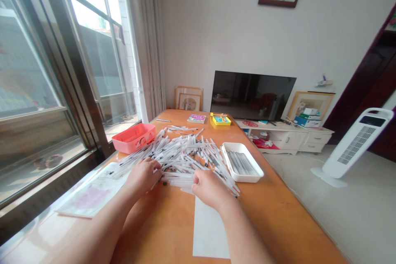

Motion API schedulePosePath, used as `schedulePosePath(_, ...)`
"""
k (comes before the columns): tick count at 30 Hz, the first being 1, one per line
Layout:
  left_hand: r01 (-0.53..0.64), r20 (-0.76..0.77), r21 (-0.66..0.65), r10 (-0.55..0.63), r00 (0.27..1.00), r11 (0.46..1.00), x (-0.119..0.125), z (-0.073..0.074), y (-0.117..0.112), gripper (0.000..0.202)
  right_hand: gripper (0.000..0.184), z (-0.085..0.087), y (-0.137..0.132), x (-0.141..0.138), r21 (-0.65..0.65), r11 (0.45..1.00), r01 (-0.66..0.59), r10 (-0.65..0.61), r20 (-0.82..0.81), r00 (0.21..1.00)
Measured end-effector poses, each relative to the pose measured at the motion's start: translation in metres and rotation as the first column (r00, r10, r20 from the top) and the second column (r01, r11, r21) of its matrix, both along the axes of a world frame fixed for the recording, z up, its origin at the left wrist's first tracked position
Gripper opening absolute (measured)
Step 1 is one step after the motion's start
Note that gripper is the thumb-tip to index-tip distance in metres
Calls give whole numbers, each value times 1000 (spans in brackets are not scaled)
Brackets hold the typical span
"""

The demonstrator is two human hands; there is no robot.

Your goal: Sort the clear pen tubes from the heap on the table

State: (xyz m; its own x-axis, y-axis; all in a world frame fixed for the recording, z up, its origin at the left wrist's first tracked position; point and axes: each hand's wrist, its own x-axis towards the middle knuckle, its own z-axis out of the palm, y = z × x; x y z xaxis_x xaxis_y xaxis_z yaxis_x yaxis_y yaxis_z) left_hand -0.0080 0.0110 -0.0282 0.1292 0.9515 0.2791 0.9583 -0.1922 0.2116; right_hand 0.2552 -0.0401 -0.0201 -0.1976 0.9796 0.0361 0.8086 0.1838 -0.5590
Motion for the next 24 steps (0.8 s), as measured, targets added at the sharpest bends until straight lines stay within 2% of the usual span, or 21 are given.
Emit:
schedulePosePath(4, -27, 23, -3, 27, 999, 1000, 2, 5, -2, 20, 3, 1, 9, 16, 37, 992, 119, -117, -37, 992)
schedulePosePath(8, -15, 112, 10, 13, 994, 1000, 8, 8, -5, 19, 8, -5, 21, 31, 135, 946, 296, -285, -97, 954)
schedulePosePath(11, -11, 241, -21, 16, 970, 1000, 15, 9, -7, 19, 9, -9, 26, 41, 104, 928, 357, -344, -122, 931)
schedulePosePath(13, 4, 353, -41, 11, 935, 999, 21, 9, -10, 17, 9, -10, 26, 46, 57, 935, 350, -342, -113, 933)
schedulePosePath(15, 64, 503, -78, -16, 864, 995, 29, 10, -17, 16, 6, -10, 23, 49, 8, 948, 317, -316, -88, 945)
schedulePosePath(17, 182, 691, -179, -8, 723, 967, 38, 12, -26, 20, 5, -9, 19, 52, -35, 960, 276, -278, -56, 959)
schedulePosePath(19, 351, 832, -306, 69, 551, 885, 48, 15, -38, 26, 7, -9, 16, 53, -68, 968, 243, -245, -24, 969)
schedulePosePath(21, 513, 903, -354, 143, 406, 782, 58, 18, -50, 29, 9, -9, 15, 53, -96, 971, 219, -220, 6, 976)
schedulePosePath(22, 577, 916, -368, 179, 358, 729, 62, 18, -55, 30, 11, -9, 14, 52, -103, 972, 212, -211, 18, 977)
schedulePosePath(24, 623, 905, -416, 237, 353, 663, 70, 18, -61, 31, 12, -8, 15, 50, -98, 975, 201, -198, 37, 979)
